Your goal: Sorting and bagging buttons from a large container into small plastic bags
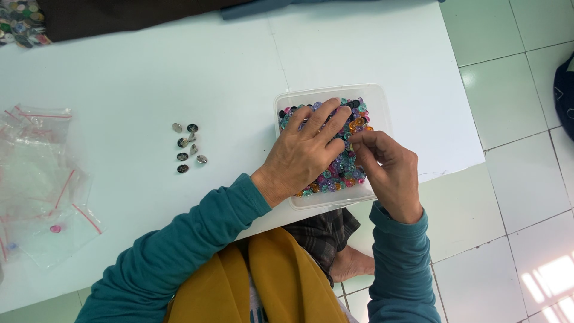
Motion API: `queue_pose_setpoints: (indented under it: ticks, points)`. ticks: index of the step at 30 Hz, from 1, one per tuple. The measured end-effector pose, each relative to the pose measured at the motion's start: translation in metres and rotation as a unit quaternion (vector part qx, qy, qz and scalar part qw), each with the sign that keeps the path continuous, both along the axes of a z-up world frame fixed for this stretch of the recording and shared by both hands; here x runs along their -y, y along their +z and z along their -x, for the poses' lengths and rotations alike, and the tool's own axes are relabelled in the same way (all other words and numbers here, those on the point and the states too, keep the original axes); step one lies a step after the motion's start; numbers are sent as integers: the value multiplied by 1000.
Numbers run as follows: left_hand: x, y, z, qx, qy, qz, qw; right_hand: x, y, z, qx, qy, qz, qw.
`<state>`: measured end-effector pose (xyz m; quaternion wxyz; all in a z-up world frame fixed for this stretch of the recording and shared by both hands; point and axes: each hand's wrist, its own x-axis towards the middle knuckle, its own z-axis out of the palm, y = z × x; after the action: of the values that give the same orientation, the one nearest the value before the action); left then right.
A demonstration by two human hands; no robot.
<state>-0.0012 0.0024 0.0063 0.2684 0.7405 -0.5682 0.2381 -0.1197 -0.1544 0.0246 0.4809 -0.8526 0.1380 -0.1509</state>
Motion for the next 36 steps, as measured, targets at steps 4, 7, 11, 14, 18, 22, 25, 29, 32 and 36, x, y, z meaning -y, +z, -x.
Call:
queue_pose_setpoints:
  ticks: [4,7,11,14,18,22,25,29,32,36]
  points:
    - [-1,3,1,8,18,42,999,1,-7,1,-19,16,-19,1000]
    - [0,2,3,28,21,57,998,0,-8,2,-22,24,-47,998]
    - [-2,3,5,34,17,86,996,-5,0,0,-20,32,-138,990]
    - [-7,8,5,42,12,99,994,-7,1,-1,-12,36,-177,984]
    - [-18,11,4,44,13,110,993,-13,-2,-1,4,47,-230,972]
    - [-27,6,1,48,17,124,991,-20,-6,-3,-1,63,-223,973]
    - [-37,10,1,39,26,136,990,-32,-2,-6,12,67,-241,968]
    - [-54,15,1,7,41,149,988,-46,-2,-14,28,75,-247,966]
    - [-73,17,3,-29,55,143,988,-61,-2,-20,39,73,-232,969]
    - [-112,24,12,-159,55,149,975,-95,16,-27,31,67,-149,986]
